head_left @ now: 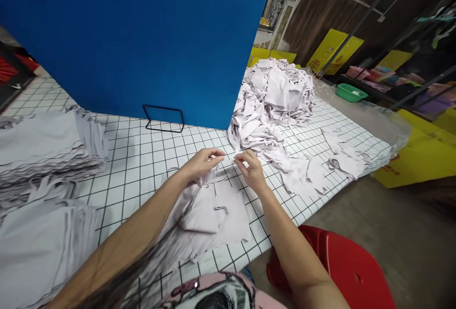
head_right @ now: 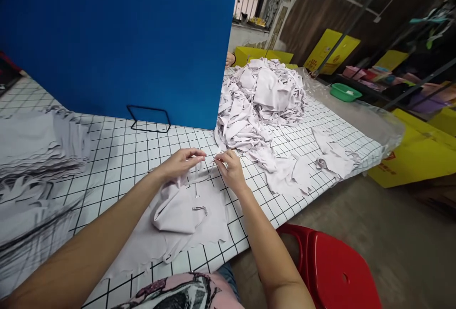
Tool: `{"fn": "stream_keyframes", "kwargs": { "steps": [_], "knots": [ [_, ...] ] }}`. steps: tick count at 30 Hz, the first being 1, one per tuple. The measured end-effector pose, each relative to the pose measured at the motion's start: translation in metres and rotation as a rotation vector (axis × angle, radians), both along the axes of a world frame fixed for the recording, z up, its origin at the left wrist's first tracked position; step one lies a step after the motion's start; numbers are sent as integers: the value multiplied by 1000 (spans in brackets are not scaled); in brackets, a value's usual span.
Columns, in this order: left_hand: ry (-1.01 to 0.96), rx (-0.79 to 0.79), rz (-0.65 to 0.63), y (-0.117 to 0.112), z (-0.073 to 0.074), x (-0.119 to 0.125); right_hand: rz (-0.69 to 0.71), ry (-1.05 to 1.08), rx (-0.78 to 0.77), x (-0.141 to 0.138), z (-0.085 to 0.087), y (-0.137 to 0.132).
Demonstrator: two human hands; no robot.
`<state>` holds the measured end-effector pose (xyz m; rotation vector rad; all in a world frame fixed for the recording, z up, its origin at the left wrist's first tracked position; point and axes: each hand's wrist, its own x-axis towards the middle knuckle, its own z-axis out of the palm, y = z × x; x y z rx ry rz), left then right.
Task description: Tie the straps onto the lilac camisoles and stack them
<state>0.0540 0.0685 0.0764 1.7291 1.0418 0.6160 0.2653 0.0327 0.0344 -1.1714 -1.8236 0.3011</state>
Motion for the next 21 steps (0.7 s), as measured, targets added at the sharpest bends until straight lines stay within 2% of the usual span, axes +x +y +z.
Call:
{"fn": "stream_keyframes", "kwargs": {
  "steps": [3,8,11,15,21],
  "knots": [
    [-107,1,-75,-2,0,13,-6,69,-5,-4,3,-4],
    [-124,69,0,-8,-4,18,-59,55,-22,-6,3,-11],
    [-97,123,-2,-11,-2,14,-84,18,-34,-8,4,-14],
    [-81,106,69,-11,1,6,-94,-17,-28,-5,7,-16],
    [-138,90,191,-13,3,-17,-108,99,-57,10,9,-26]
  ]
}}
